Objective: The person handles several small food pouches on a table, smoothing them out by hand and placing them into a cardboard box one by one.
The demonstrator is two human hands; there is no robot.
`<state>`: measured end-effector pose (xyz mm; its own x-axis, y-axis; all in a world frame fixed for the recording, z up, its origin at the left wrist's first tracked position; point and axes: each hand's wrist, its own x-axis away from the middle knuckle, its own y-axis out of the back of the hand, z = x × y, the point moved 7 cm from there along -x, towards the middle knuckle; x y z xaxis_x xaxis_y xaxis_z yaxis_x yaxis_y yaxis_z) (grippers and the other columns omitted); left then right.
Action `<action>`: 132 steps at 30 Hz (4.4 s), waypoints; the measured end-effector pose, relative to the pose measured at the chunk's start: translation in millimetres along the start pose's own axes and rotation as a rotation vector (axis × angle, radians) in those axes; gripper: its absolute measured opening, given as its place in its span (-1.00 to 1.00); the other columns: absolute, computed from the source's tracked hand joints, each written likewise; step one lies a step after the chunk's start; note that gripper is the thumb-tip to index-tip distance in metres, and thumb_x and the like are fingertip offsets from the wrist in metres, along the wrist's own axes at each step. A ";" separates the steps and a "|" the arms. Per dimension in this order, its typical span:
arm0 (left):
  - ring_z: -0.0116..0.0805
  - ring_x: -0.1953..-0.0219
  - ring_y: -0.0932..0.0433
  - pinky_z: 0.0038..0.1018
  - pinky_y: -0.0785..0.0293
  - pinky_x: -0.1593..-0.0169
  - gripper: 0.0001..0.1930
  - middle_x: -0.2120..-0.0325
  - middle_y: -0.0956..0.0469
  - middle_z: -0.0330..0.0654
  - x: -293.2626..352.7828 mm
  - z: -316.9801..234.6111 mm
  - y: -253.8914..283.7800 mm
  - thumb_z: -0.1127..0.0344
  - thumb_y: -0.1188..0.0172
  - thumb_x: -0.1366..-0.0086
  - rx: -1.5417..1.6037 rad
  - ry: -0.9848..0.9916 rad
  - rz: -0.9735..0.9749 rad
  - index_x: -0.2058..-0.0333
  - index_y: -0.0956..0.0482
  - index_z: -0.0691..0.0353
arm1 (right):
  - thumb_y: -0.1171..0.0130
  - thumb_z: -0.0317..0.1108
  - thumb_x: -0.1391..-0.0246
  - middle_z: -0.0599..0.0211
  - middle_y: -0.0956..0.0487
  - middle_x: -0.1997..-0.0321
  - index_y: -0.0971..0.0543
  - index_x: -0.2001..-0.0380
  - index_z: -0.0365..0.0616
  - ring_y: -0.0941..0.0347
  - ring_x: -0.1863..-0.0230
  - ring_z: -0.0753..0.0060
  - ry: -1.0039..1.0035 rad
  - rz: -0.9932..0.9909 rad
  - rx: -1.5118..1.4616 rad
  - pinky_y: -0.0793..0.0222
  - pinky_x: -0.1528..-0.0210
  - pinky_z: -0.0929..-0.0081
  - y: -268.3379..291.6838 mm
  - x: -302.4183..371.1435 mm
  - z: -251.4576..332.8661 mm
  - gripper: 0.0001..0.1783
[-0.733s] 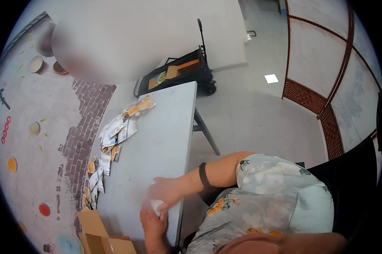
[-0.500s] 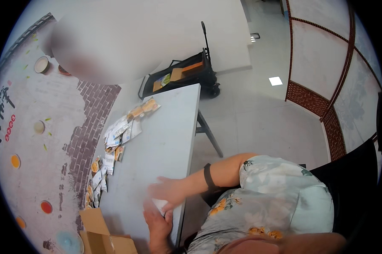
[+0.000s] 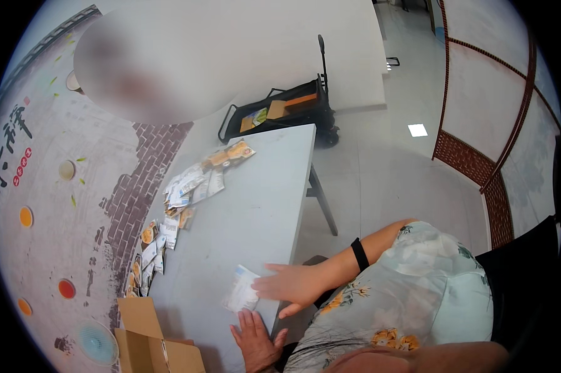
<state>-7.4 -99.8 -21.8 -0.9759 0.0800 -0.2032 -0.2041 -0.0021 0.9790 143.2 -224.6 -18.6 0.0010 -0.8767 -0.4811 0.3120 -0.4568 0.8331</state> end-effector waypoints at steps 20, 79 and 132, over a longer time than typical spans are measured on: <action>0.20 -0.45 -0.25 0.35 -0.07 -0.39 -0.18 -0.36 -0.35 0.20 -11.3 -9.8 19.4 -0.02 -0.41 -0.25 0.122 0.011 0.029 -0.32 -0.35 0.40 | -0.13 0.05 -0.37 -0.21 -0.40 -0.38 -0.44 -0.25 -0.37 -0.28 -0.44 -0.18 0.097 -0.102 0.003 -0.16 -0.49 -0.08 0.6 1.6 8.1 -0.32; 0.00 -0.56 -0.06 0.11 0.02 -0.52 -0.24 -0.48 -0.18 0.13 -67.1 55.8 -7.2 -0.14 -0.02 -0.50 0.337 0.251 0.007 -0.42 -0.27 0.36 | -0.18 -0.16 -0.32 -0.21 -0.39 -0.44 -0.32 -0.39 -0.36 -0.29 -0.47 -0.24 -0.162 0.163 0.181 -0.03 -0.49 -0.33 -3.6 -55.8 -45.2 -0.30; -0.04 -0.43 -0.30 -0.01 -0.16 -0.45 -0.24 -0.29 -0.45 0.05 -23.8 -4.4 6.5 -0.10 -0.41 -0.18 0.077 -0.006 -0.305 -0.24 -0.49 0.27 | -0.10 -0.32 -0.38 -0.01 -0.48 -0.41 -0.48 -0.29 -0.30 -0.37 -0.45 -0.04 0.004 0.103 0.289 -0.11 -0.49 -0.10 -4.3 3.7 -14.4 -0.52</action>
<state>14.2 -106.1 -10.7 -0.8698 0.0717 -0.4882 -0.4809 0.0984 0.8712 155.5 -223.7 -27.9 0.0221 -0.9204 -0.3904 0.0266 -0.3898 0.9205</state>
